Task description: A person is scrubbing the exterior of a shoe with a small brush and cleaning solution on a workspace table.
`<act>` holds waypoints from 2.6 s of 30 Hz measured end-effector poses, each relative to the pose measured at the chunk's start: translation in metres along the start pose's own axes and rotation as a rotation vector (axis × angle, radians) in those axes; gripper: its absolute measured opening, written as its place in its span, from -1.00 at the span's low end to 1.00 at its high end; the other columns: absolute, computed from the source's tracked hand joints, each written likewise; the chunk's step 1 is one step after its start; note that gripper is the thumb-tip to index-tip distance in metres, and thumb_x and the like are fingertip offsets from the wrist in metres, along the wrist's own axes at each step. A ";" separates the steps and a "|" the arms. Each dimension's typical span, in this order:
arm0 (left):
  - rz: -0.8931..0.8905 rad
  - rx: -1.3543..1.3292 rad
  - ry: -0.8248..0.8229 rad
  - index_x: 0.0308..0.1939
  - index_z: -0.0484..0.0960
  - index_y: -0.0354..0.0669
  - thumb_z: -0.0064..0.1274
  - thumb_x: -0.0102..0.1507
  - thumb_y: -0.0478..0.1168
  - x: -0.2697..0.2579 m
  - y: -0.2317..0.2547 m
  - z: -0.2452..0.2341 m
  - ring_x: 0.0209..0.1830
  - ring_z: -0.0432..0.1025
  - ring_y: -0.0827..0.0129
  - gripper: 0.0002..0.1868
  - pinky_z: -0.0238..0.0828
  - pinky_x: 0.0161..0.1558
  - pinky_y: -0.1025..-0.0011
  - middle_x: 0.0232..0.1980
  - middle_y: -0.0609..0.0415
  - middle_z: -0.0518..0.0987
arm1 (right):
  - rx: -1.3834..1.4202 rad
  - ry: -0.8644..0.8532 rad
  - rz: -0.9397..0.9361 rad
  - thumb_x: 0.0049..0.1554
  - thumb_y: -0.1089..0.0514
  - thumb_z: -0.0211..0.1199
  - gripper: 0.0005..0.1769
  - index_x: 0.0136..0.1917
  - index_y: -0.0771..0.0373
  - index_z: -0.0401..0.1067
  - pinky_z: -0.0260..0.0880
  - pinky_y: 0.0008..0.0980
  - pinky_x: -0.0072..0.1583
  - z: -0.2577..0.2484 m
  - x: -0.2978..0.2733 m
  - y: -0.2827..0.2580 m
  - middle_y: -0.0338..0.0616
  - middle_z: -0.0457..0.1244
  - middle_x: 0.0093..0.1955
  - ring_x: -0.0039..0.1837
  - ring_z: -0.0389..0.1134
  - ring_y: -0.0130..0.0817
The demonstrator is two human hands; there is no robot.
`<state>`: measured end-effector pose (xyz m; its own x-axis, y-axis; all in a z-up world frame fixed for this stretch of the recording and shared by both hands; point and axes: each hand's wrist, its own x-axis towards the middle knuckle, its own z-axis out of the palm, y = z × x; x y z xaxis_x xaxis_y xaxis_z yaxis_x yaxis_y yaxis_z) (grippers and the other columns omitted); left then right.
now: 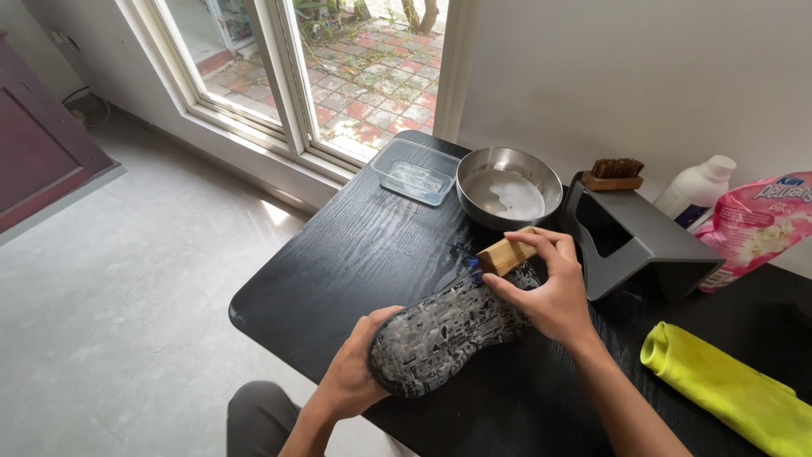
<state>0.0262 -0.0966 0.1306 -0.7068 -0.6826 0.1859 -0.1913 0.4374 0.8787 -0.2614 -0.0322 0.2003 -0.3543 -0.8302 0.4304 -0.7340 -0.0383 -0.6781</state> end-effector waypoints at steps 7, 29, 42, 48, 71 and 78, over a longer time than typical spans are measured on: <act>0.002 0.047 0.063 0.36 0.39 0.20 0.38 0.04 -0.09 0.005 -0.004 0.006 0.15 0.38 0.29 -0.19 0.41 0.16 0.19 0.33 0.20 0.48 | 0.008 -0.072 -0.029 -0.23 -0.15 0.60 -0.27 0.22 -0.14 0.51 0.25 -0.06 0.36 0.002 -0.007 -0.008 -0.08 0.18 0.31 0.42 0.21 -0.15; -0.065 0.024 0.065 0.29 0.50 0.18 0.24 0.14 -0.15 -0.003 0.003 0.006 0.10 0.38 0.33 -0.40 0.38 0.10 0.26 0.23 0.24 0.58 | -0.016 0.006 -0.016 -0.22 -0.15 0.58 -0.29 0.21 -0.04 0.53 0.29 -0.13 0.37 -0.003 -0.004 -0.003 -0.04 0.20 0.25 0.33 0.28 -0.15; -0.096 -0.005 0.093 0.26 0.54 0.18 0.28 0.08 -0.20 -0.001 0.001 0.005 0.14 0.47 0.34 -0.37 0.45 0.14 0.27 0.19 0.22 0.60 | -0.031 0.065 0.142 -0.17 -0.20 0.51 -0.33 0.22 -0.12 0.53 0.22 -0.19 0.38 -0.008 0.003 0.035 -0.13 0.19 0.25 0.35 0.26 -0.25; -0.141 -0.032 0.085 0.25 0.54 0.18 0.27 0.10 -0.23 0.000 0.002 0.004 0.09 0.44 0.37 -0.38 0.47 0.09 0.30 0.12 0.23 0.61 | 0.064 -0.009 -0.008 -0.23 -0.09 0.59 -0.28 0.22 -0.06 0.51 0.35 -0.13 0.35 0.003 -0.017 -0.002 -0.05 0.19 0.26 0.35 0.28 -0.18; -0.036 -0.137 0.201 0.20 0.54 -0.12 0.37 0.00 -0.21 -0.003 -0.001 0.006 0.09 0.64 0.26 -0.32 0.62 0.02 0.28 0.09 0.07 0.71 | -0.039 -0.131 -0.124 -0.27 -0.27 0.59 -0.21 0.23 -0.20 0.49 -0.05 0.08 0.39 0.014 -0.039 -0.010 -0.07 0.14 0.36 0.33 0.20 -0.13; -0.048 -0.115 0.259 0.15 0.60 -0.18 0.47 -0.08 -0.09 -0.001 0.000 0.008 0.07 0.65 0.21 -0.26 0.61 -0.01 0.28 0.06 0.03 0.73 | -0.051 -0.104 0.024 -0.28 -0.20 0.59 -0.28 0.17 -0.20 0.49 0.05 0.00 0.33 0.011 -0.047 -0.025 -0.12 0.17 0.30 0.34 0.20 -0.09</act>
<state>0.0220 -0.0910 0.1274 -0.4983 -0.8342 0.2361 -0.1309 0.3416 0.9307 -0.2200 0.0020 0.1902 -0.3119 -0.8839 0.3485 -0.7556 0.0083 -0.6550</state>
